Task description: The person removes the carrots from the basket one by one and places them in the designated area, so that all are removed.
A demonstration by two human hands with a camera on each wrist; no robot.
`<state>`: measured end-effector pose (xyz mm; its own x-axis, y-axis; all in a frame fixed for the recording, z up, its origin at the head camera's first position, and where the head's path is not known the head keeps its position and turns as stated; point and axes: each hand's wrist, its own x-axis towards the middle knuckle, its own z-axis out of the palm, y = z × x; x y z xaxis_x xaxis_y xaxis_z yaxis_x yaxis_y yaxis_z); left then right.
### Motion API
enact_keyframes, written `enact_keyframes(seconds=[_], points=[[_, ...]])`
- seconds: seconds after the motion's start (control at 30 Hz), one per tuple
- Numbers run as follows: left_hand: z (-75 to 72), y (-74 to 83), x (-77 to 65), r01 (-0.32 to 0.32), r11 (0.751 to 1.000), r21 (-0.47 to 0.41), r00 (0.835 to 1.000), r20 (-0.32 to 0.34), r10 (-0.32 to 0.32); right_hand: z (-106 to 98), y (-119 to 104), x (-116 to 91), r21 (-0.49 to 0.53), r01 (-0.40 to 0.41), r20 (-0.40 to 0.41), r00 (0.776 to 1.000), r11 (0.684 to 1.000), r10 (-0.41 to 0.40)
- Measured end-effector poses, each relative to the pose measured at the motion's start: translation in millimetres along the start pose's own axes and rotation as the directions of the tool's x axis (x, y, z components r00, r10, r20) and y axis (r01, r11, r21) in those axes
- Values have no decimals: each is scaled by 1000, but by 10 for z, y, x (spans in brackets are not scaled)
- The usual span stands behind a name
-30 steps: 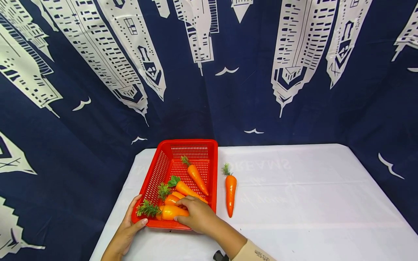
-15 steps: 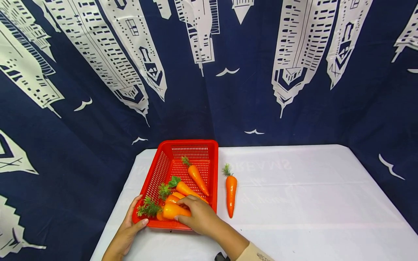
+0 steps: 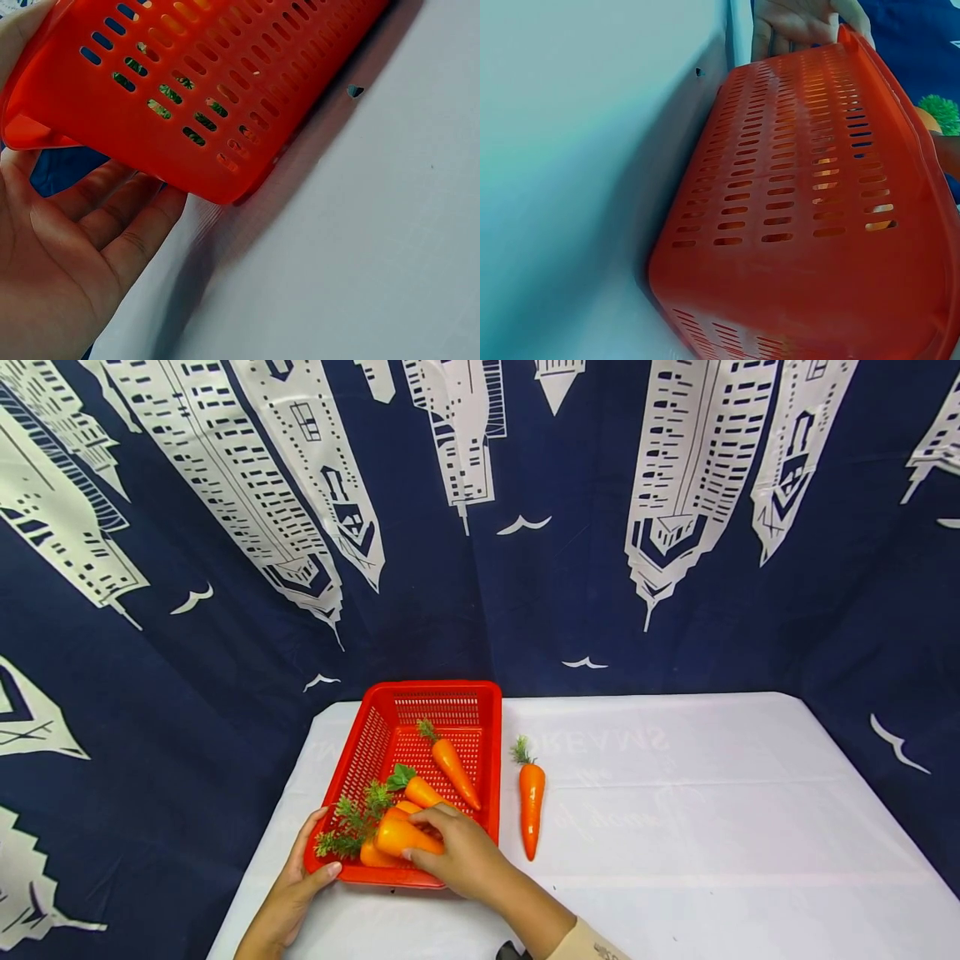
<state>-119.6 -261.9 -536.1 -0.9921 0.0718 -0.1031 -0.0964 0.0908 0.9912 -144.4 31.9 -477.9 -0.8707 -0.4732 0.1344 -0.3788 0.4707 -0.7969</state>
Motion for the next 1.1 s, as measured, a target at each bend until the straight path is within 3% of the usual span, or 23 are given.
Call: enact_keyframes(seconds=[0.7,1.1], points=[[5,5,1,-9,1000,1,1000,-2,9,-2,34,-25,188,53,-126,992,981,-30],[-4,-5,5,7,1000,-3,1000,-2,-7,-23,53,-27,316,3,-174,983,949,55]])
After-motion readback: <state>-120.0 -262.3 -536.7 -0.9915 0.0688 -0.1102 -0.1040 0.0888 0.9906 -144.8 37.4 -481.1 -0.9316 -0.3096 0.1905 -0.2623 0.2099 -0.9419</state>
